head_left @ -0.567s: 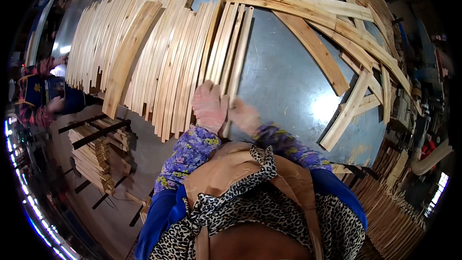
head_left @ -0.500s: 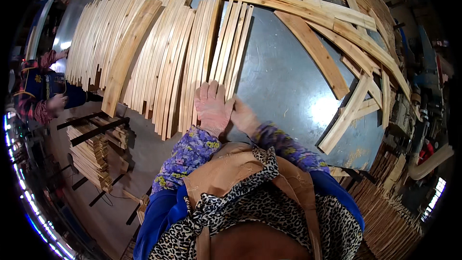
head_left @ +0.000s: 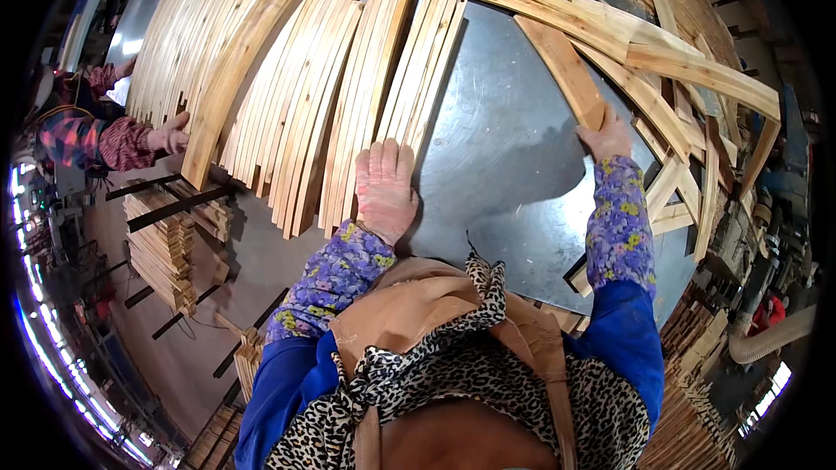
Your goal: The person walks to a metal workbench in a workshop and begins stacking thin wooden planks. They pick up planks from a pile on the table, align them, and place them into a neat stack. The person continues this repetitive stacking process throughout the clip.
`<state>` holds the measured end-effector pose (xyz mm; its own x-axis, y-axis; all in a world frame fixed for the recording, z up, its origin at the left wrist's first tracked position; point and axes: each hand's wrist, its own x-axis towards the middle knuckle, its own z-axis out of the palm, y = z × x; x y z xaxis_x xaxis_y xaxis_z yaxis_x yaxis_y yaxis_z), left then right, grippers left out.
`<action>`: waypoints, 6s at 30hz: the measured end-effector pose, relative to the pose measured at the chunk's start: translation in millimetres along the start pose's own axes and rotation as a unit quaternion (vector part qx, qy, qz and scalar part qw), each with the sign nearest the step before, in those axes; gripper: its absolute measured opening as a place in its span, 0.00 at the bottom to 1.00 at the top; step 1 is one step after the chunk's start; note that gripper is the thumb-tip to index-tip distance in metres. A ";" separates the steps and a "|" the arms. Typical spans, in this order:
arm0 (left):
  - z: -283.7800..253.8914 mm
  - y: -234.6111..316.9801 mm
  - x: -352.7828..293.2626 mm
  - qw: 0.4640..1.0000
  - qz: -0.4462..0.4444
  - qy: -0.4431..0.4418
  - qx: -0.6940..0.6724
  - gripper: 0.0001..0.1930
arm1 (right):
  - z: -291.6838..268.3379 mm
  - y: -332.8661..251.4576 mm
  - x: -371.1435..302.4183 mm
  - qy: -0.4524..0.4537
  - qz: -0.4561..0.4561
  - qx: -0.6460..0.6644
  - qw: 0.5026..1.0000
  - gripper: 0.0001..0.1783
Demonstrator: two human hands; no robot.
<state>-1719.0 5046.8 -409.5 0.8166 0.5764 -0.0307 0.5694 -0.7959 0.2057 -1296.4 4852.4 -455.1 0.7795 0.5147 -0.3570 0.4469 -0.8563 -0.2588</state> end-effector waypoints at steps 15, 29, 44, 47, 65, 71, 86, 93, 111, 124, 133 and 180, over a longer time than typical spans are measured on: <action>39.9 22.4 -41.4 0.989 0.061 -0.054 -0.123 0.21 | 136.4 -186.3 -133.2 -0.122 -0.008 0.336 0.934 0.45; 78.8 -4.9 -70.4 0.986 -0.050 -0.138 -0.076 0.49 | 131.8 -118.1 -117.2 -0.048 0.127 0.330 0.934 0.29; -32.4 -54.4 -72.2 0.990 -0.039 -0.101 -0.088 0.29 | 169.4 -281.3 -122.8 -0.141 -0.010 0.466 0.874 0.54; -4.2 -57.6 -70.5 0.995 -0.013 -0.100 0.014 0.36 | 191.1 -255.7 -116.6 -0.114 0.028 0.465 0.878 0.58; -25.5 -37.4 -47.2 0.917 -0.199 -0.066 -0.338 0.26 | 169.7 -228.2 -122.7 -0.127 0.023 0.576 0.807 0.52; -82.8 -90.2 -80.6 0.876 -0.258 -0.063 -0.402 0.19 | 169.1 -275.1 -142.9 -0.184 -0.147 0.361 0.902 0.60; -118.5 -41.7 42.8 0.955 -0.057 -0.033 -0.290 0.07 | 68.3 -298.5 -114.7 -0.288 -0.048 0.730 0.618 0.39; -132.3 -64.4 154.0 0.947 0.308 0.046 -0.084 0.15 | 32.5 -261.5 -42.7 -0.330 -0.099 0.701 0.624 0.46; -112.8 -353.4 78.4 0.956 -0.256 0.021 0.138 0.59 | -21.9 -167.1 172.4 0.163 -0.281 -0.205 0.923 0.41; -110.0 -136.6 216.3 0.962 0.205 0.065 -0.166 0.34 | -146.0 -164.4 257.7 0.249 -0.084 -0.064 0.963 0.30; -59.8 -195.1 490.5 0.989 0.090 0.112 -0.026 0.30 | -234.2 -229.7 408.0 0.205 -0.003 -0.096 0.974 0.51; -258.5 -108.5 555.8 0.960 0.043 0.071 -0.266 0.40 | -149.1 -34.6 156.4 0.016 -0.038 0.739 0.672 0.43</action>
<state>-1351.2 5501.4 -196.0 0.8157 0.5627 0.1343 0.3412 -0.6554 0.6738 -1124.5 4956.3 -368.1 0.7988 0.5330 -0.2789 -0.4204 0.1629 -0.8926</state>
